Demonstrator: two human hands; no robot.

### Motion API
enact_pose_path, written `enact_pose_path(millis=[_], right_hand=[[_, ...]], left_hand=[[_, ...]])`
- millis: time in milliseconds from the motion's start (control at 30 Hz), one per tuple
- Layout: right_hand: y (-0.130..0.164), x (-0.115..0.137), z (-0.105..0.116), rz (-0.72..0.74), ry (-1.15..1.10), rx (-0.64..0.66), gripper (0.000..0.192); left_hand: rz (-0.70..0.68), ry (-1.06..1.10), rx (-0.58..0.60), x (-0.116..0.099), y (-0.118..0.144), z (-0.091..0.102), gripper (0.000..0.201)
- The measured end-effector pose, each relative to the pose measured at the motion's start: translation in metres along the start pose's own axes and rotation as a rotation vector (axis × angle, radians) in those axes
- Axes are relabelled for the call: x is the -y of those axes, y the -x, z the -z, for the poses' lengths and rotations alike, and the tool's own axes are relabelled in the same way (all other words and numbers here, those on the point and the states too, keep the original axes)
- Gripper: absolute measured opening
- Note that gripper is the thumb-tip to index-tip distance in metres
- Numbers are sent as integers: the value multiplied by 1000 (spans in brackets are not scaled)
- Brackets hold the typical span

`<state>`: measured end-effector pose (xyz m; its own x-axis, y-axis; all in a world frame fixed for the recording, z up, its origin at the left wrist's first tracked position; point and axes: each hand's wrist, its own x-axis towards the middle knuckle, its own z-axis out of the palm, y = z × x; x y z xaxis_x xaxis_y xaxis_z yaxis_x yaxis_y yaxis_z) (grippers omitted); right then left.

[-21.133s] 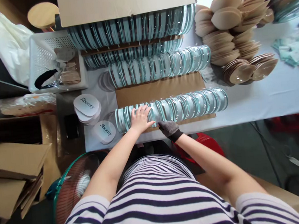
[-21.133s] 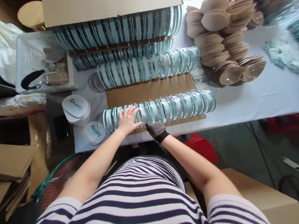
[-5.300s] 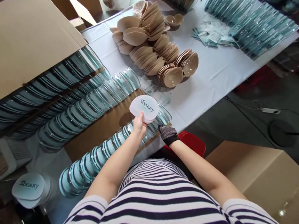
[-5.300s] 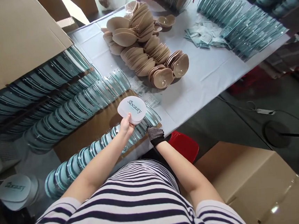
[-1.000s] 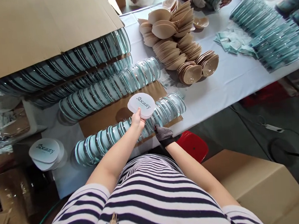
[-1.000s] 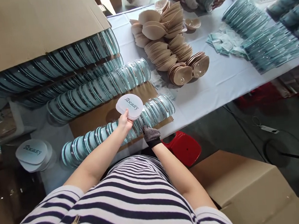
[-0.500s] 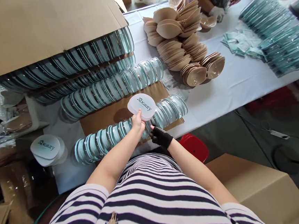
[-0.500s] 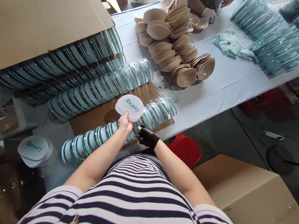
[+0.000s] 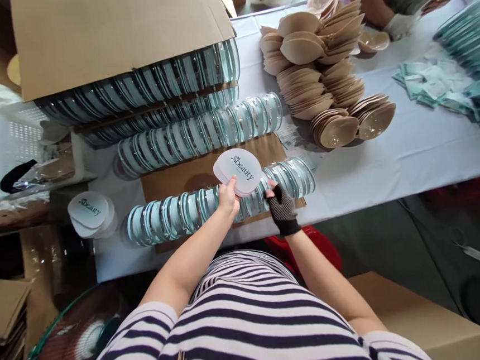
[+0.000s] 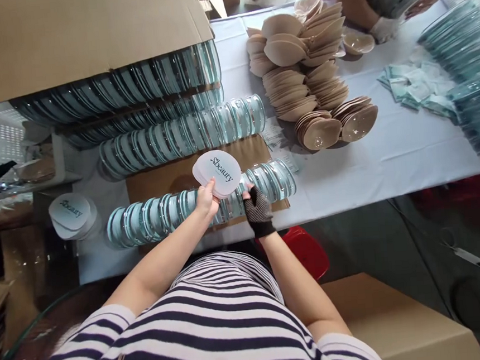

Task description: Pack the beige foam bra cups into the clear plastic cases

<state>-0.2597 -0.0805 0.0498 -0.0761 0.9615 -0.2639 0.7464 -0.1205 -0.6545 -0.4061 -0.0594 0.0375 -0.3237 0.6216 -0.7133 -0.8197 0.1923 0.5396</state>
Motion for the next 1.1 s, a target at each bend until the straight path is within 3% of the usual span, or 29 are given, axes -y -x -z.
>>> enact_pose_path(millis=[67, 133, 233, 267, 433, 533, 600, 667, 733, 833, 900, 1000, 1100], right_hand=[[-18, 8, 3, 52, -17, -112, 57], [-25, 22, -3, 167, 10, -126, 58], [-13, 43, -26, 415, 76, -172, 48], [-6, 49, -35, 435, 78, -226, 50], [26, 72, -67, 220, 24, -453, 58], [37, 88, -82, 314, -57, -412, 47], [37, 94, -87, 272, -168, -331, 39], [34, 91, -84, 96, -266, -364, 35], [37, 78, -69, -76, -307, -520, 39], [72, 50, -43, -178, -185, -674, 47], [108, 36, -37, -236, 108, -565, 45], [149, 27, -49, -223, 462, -144, 39], [148, 35, -63, -193, 546, 37, 37]], left_hand=[[5, -9, 36, -4, 9, 9, 19], [14, -25, 70, -9, 17, 18, 16], [28, -46, 115, -21, 25, 31, 17], [32, -51, 133, -26, 27, 35, 18], [60, -79, 194, -57, 27, 62, 18], [92, -107, 186, -70, 23, 79, 18], [134, -130, 188, -72, 21, 85, 17], [169, -140, 193, -73, 19, 83, 16], [180, -126, 186, -74, 15, 74, 16], [185, -83, 164, -80, 2, 55, 20], [209, -61, 146, -83, -8, 44, 22], [267, -50, 130, -81, -22, 40, 22], [289, -53, 109, -71, -30, 45, 23]])
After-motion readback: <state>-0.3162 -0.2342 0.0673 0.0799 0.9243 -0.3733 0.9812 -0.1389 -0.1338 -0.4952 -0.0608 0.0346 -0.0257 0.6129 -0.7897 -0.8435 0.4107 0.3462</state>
